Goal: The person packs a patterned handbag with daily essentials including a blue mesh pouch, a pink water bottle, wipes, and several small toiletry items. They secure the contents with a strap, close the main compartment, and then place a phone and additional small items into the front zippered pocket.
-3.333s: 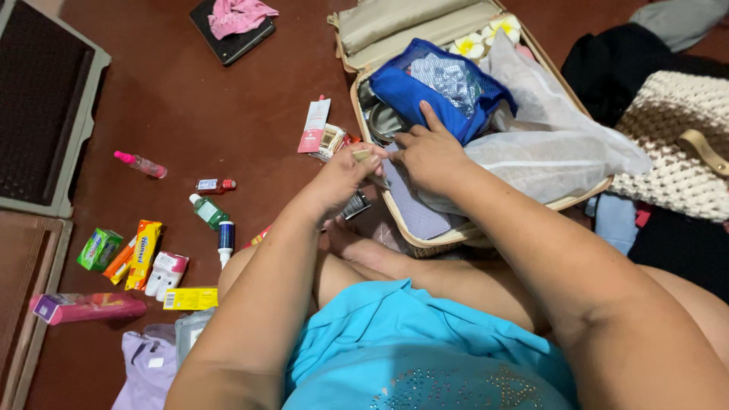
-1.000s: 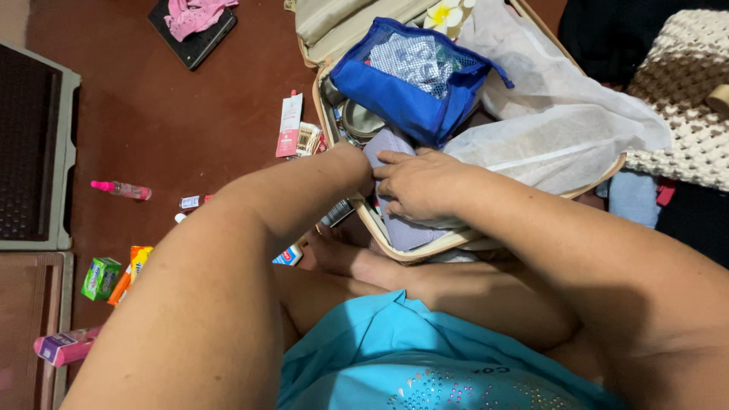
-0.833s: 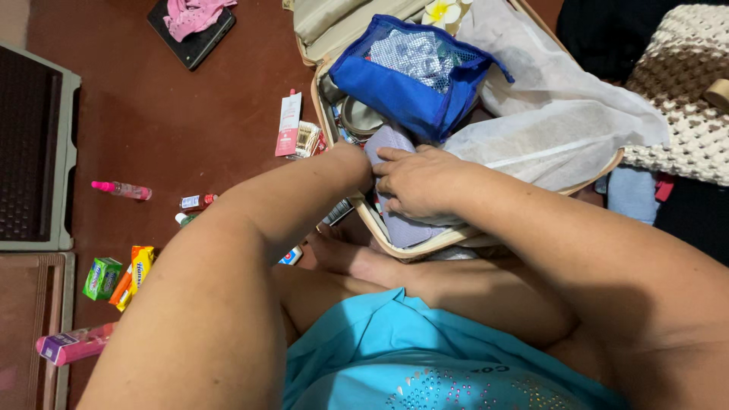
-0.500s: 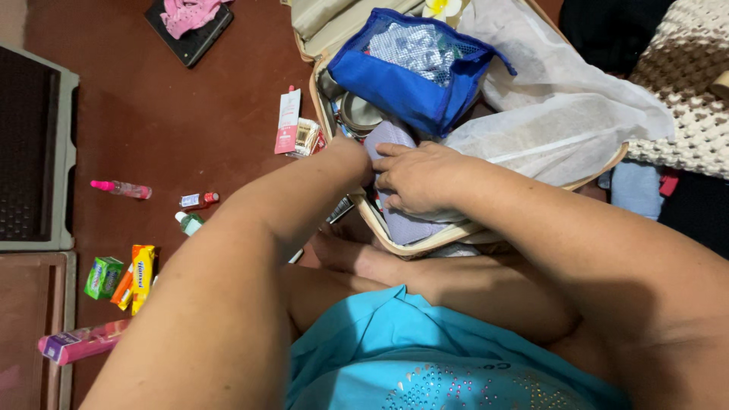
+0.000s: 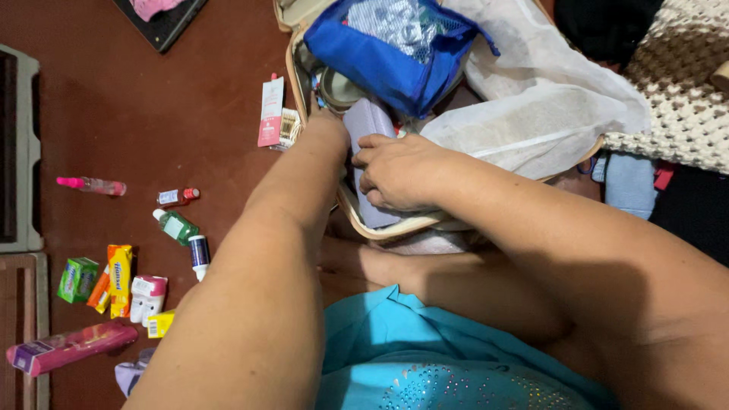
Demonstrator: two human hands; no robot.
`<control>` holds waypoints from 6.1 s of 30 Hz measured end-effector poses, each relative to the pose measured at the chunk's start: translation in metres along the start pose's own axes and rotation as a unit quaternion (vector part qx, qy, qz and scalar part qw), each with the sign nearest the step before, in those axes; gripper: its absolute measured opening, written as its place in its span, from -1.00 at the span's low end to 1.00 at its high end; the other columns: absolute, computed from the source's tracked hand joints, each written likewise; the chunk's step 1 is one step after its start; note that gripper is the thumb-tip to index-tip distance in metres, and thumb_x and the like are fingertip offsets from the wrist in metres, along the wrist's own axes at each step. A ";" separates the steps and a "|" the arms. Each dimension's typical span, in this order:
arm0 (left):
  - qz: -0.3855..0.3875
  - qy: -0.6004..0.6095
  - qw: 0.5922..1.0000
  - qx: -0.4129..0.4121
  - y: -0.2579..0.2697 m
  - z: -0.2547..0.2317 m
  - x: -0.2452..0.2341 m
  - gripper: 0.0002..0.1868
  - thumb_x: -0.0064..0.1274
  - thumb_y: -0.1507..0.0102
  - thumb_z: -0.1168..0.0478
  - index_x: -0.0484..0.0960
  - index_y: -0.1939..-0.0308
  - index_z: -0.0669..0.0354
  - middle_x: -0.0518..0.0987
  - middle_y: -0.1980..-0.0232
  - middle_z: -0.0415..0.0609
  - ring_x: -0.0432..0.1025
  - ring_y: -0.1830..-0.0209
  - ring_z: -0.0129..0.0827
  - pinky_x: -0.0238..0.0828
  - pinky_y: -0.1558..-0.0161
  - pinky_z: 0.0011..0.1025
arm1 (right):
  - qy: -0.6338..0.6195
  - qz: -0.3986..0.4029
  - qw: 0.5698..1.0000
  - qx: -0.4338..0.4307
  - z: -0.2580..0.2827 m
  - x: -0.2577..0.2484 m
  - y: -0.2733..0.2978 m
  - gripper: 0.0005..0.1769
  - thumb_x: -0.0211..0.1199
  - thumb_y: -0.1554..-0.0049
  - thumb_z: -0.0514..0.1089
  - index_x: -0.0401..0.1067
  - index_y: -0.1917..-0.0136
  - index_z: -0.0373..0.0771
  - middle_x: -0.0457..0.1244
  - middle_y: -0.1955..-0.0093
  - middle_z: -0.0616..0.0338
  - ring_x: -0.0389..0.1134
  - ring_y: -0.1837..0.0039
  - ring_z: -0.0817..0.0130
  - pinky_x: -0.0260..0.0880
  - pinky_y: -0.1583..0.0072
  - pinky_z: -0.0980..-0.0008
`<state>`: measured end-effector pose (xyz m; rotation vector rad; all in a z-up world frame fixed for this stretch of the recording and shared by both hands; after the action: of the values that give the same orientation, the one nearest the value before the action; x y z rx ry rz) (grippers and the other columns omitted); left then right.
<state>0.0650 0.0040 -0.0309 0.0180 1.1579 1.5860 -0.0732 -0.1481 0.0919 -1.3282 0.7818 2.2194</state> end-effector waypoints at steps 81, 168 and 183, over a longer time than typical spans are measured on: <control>-0.017 0.937 0.288 0.199 0.051 0.034 0.030 -0.77 -0.07 -0.30 0.33 0.59 0.04 0.38 0.60 0.13 0.18 0.49 0.32 -0.16 0.50 0.22 -0.26 | -0.104 -0.393 0.908 0.106 0.034 -0.028 -0.046 -0.75 0.29 -0.14 -0.08 0.45 0.05 -0.32 0.35 0.12 -0.22 0.38 0.02 -0.24 0.36 0.00 -0.06; -0.239 0.836 0.446 0.212 0.074 0.036 -0.005 -0.83 -0.09 -0.45 0.16 0.56 0.11 0.14 0.56 0.28 -0.29 0.39 0.34 -0.62 0.40 0.23 -0.56 | 0.003 -0.274 0.901 0.337 -0.095 0.006 0.034 -0.20 0.22 -0.24 -0.11 -0.05 -0.56 -0.51 0.21 -0.24 -0.40 0.34 -0.13 -0.31 0.37 -0.15 -0.06; -0.270 0.811 0.461 0.239 0.054 0.035 0.006 -0.81 -0.08 -0.47 0.16 0.58 0.04 0.18 0.55 0.22 -0.32 0.36 0.24 -0.65 0.39 0.12 -0.56 | -0.158 -0.185 0.806 0.540 -0.232 0.037 0.051 -0.60 0.32 -0.18 -0.04 0.53 -0.04 -0.48 0.37 0.00 -0.26 0.43 -0.01 -0.11 0.42 -0.06 0.04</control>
<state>0.0420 0.0372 0.0204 -1.6583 2.5748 0.1494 0.0287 -0.3374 -0.0167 -0.4460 1.2323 1.2123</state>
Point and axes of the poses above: each hand's wrist, its own y-axis away from the middle knuckle, its own x-axis out of the palm, z = x × y, the point moved 3 cm from there along -y, towards the middle knuckle
